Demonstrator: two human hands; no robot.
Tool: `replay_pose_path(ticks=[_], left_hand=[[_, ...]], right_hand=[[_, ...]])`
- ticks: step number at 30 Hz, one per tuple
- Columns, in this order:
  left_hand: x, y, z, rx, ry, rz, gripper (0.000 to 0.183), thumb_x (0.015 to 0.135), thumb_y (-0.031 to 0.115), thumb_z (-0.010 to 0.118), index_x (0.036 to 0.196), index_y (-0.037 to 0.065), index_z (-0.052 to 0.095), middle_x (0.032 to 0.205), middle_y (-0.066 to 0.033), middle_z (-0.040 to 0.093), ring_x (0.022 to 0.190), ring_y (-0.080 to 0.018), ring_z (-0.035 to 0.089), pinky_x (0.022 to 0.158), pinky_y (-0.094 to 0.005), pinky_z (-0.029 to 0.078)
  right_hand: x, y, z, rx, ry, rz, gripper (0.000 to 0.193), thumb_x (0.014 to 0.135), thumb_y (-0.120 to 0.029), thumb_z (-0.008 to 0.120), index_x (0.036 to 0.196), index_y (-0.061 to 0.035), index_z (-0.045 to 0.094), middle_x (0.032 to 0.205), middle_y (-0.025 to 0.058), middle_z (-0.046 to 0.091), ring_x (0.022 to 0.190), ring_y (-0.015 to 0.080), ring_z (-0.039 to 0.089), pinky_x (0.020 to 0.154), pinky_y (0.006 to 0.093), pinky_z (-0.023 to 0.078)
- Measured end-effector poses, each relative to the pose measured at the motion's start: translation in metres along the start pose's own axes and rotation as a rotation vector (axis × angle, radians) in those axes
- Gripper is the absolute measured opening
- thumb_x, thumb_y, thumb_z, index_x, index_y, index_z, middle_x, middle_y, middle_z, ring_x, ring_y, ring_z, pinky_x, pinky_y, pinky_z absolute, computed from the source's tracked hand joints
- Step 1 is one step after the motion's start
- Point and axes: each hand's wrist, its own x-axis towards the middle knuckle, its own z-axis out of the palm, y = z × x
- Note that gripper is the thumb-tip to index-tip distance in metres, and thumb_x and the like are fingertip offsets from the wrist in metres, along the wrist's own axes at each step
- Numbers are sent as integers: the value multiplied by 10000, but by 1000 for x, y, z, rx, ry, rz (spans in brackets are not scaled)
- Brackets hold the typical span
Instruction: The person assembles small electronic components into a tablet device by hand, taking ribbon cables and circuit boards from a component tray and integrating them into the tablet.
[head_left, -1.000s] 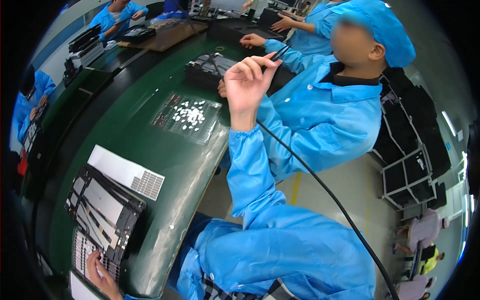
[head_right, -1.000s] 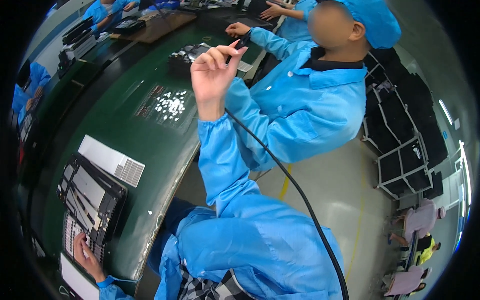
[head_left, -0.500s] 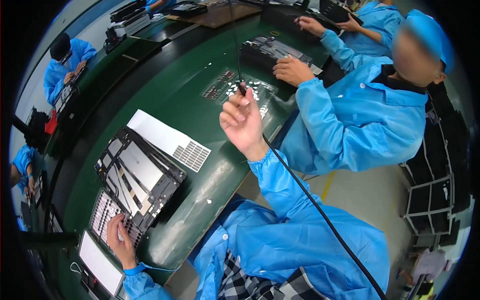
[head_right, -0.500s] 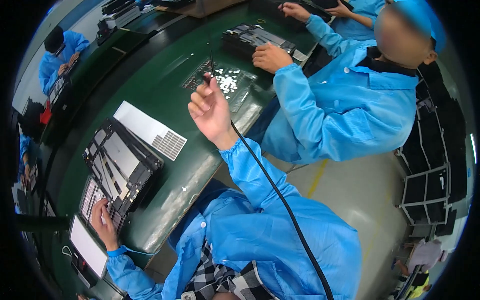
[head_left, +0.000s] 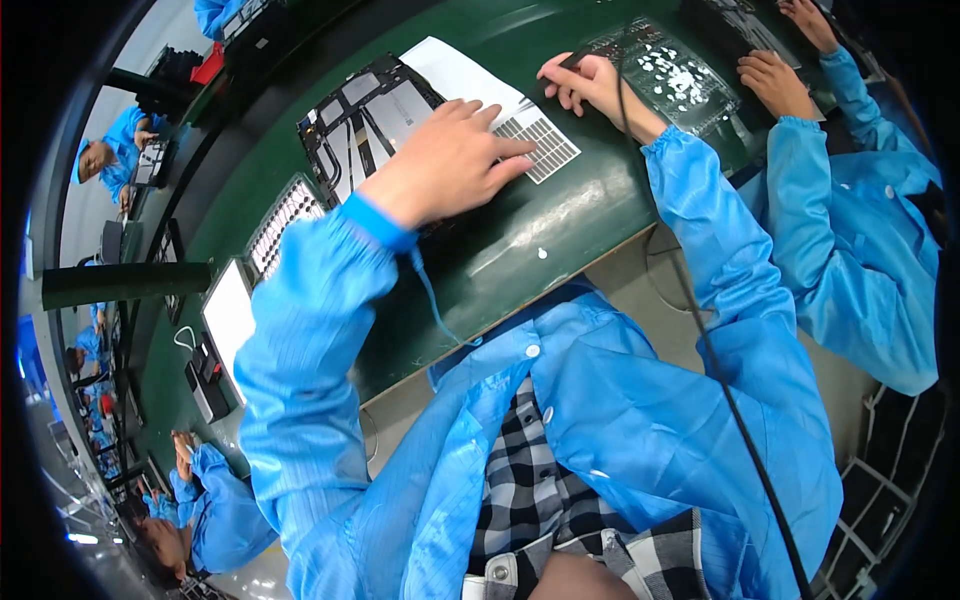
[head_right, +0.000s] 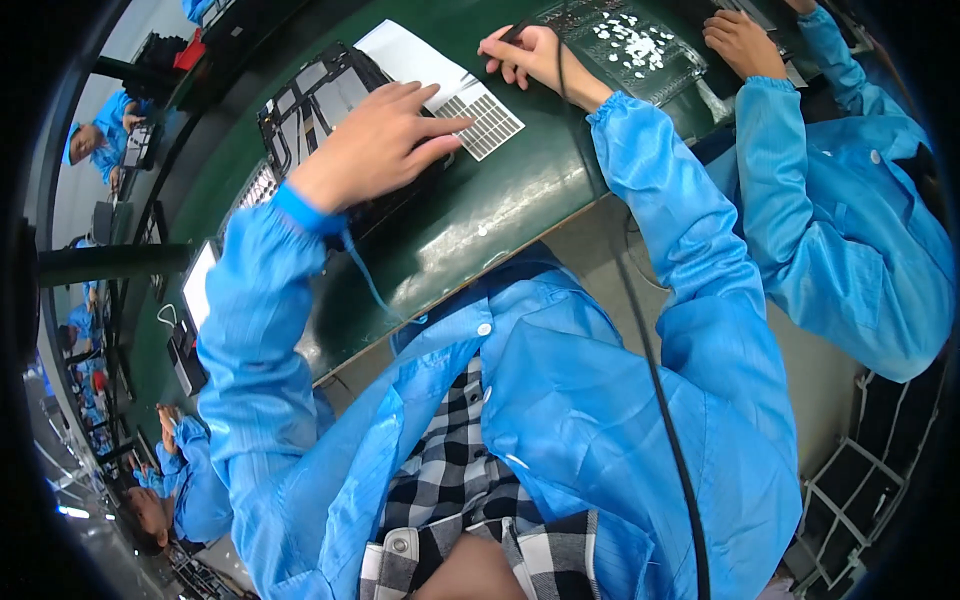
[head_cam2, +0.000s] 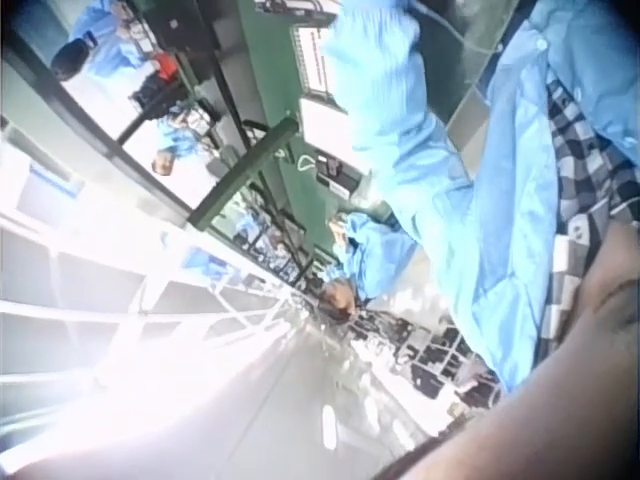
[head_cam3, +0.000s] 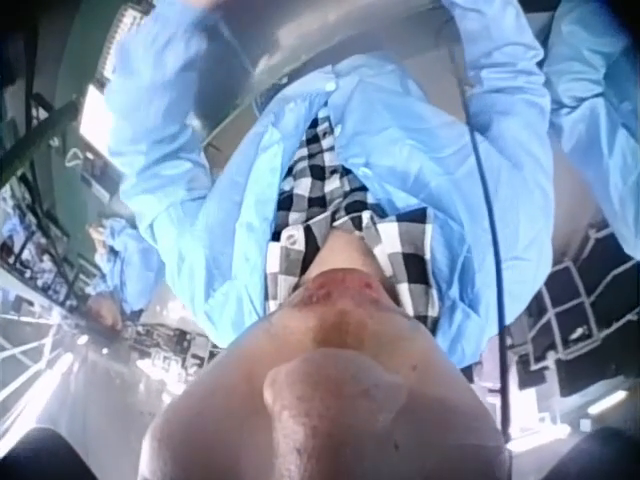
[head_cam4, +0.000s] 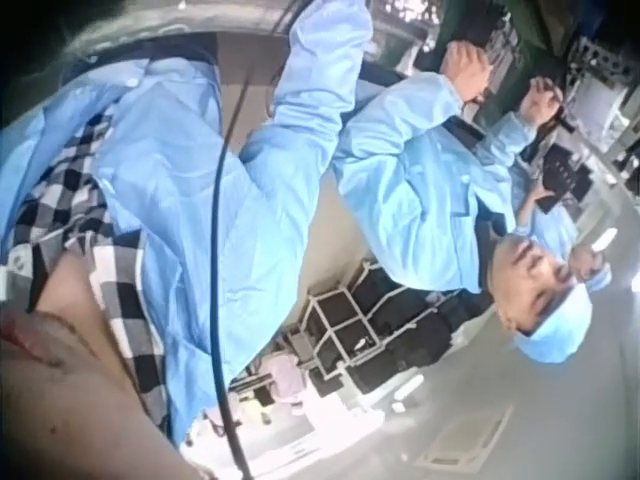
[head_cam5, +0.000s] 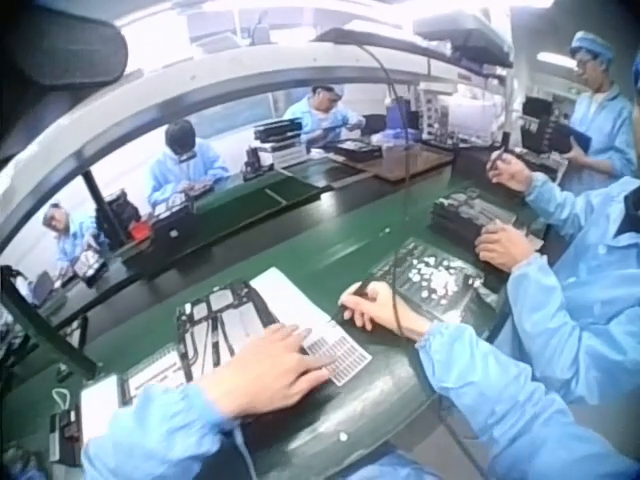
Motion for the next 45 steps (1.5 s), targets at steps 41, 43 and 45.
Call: replay_pose_path(ticks=[41, 43, 45], left_hand=[[-66, 45, -31, -147, 185, -260, 202, 870, 116, 632, 1048, 39, 691, 1103, -116, 666, 1000, -326, 621, 888, -401, 505], [-71, 47, -31, -135, 216, -252, 206, 867, 111, 633, 1051, 37, 689, 1104, -116, 665, 997, -327, 620, 871, -399, 505], [-69, 49, -28, -141, 265, -212, 208, 866, 106, 632, 1054, 35, 686, 1104, -123, 662, 998, -334, 617, 857, -401, 503]], right_hand=[[161, -75, 149, 18, -251, -236, 346, 914, -345, 674, 957, -2, 686, 806, 57, 702, 593, 82, 617, 476, 204, 458], [160, -71, 155, -12, -275, -229, 320, 914, -324, 674, 947, -5, 689, 803, 60, 702, 556, 87, 611, 459, 206, 454], [154, -75, 152, 26, -277, -213, 293, 916, -297, 672, 946, -7, 689, 804, 67, 703, 560, 88, 615, 457, 210, 456]])
